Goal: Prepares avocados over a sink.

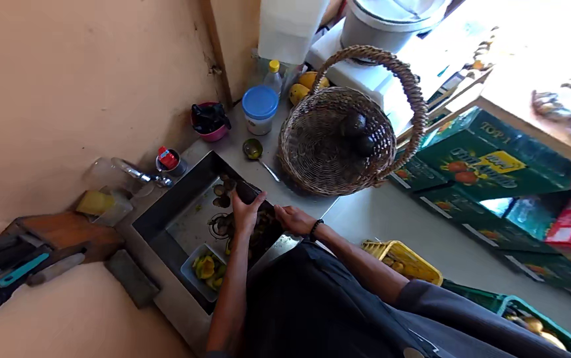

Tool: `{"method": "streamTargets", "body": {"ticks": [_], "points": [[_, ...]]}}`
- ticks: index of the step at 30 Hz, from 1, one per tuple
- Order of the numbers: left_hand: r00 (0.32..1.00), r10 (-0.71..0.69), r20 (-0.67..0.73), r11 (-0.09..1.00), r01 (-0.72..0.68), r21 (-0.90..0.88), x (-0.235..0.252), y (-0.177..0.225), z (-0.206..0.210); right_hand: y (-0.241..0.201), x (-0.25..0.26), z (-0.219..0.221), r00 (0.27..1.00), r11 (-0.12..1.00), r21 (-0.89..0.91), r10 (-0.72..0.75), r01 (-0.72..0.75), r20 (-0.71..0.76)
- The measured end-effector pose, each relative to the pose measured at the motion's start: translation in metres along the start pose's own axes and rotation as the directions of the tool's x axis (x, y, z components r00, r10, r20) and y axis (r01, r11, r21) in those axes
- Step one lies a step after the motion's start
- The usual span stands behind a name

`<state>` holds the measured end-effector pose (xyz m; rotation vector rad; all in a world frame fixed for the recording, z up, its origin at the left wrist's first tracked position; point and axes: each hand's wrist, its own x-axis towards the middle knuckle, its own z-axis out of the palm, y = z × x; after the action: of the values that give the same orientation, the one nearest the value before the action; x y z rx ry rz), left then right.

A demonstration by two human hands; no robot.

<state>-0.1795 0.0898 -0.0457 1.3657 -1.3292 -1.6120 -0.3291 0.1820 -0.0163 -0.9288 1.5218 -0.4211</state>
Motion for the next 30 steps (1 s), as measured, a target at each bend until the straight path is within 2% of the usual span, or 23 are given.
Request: {"method": "streamTargets", "body": {"ticks": [3, 7, 12, 15, 20, 23, 25, 27, 29, 30], "points": [[0.989, -0.129, 0.076, 0.992, 0.129, 0.013, 0.012, -0.015, 0.016, 0.025, 0.008, -0.012, 0.988, 0.944, 0.300, 0.110, -0.137, 0.106], [0.970, -0.203, 0.135, 0.978, 0.194, 0.083, 0.027, -0.023, 0.032, 0.056, 0.027, -0.031, 0.968, 0.833, 0.499, 0.168, -0.239, 0.185], [0.927, -0.295, 0.229, 0.944, 0.247, 0.217, 0.033, 0.003, 0.031, 0.072, 0.039, -0.049, 0.960, 0.795, 0.546, 0.165, -0.264, 0.225], [0.891, -0.364, 0.271, 0.931, 0.343, 0.122, 0.040, 0.007, 0.030, 0.076, 0.042, -0.056, 0.953, 0.772, 0.570, 0.156, -0.281, 0.258], [0.846, -0.401, 0.352, 0.895, 0.444, -0.047, 0.044, 0.005, 0.014, 0.087, 0.041, -0.060, 0.959, 0.761, 0.584, 0.209, -0.282, 0.191], [0.863, -0.375, 0.338, 0.887, 0.440, -0.139, 0.045, 0.002, 0.002, 0.091, 0.042, -0.060, 0.964, 0.774, 0.575, 0.216, -0.266, 0.155], [0.888, -0.343, 0.308, 0.873, 0.422, -0.244, 0.045, -0.012, -0.009, 0.087, 0.033, -0.056, 0.977, 0.820, 0.532, 0.197, -0.210, 0.082], [0.911, -0.323, 0.257, 0.829, 0.404, -0.388, 0.042, -0.024, -0.021, 0.071, 0.015, -0.048, 0.992, 0.923, 0.366, 0.127, -0.122, 0.010], [0.919, -0.333, 0.210, 0.794, 0.393, -0.463, 0.036, -0.032, -0.035, 0.056, 0.006, -0.032, 0.999, 0.996, 0.080, 0.034, -0.035, 0.010], [0.920, -0.333, 0.208, 0.785, 0.392, -0.479, 0.032, -0.034, -0.042, 0.051, 0.007, -0.021, 1.000, 0.998, -0.064, -0.009, 0.010, 0.028]]}}
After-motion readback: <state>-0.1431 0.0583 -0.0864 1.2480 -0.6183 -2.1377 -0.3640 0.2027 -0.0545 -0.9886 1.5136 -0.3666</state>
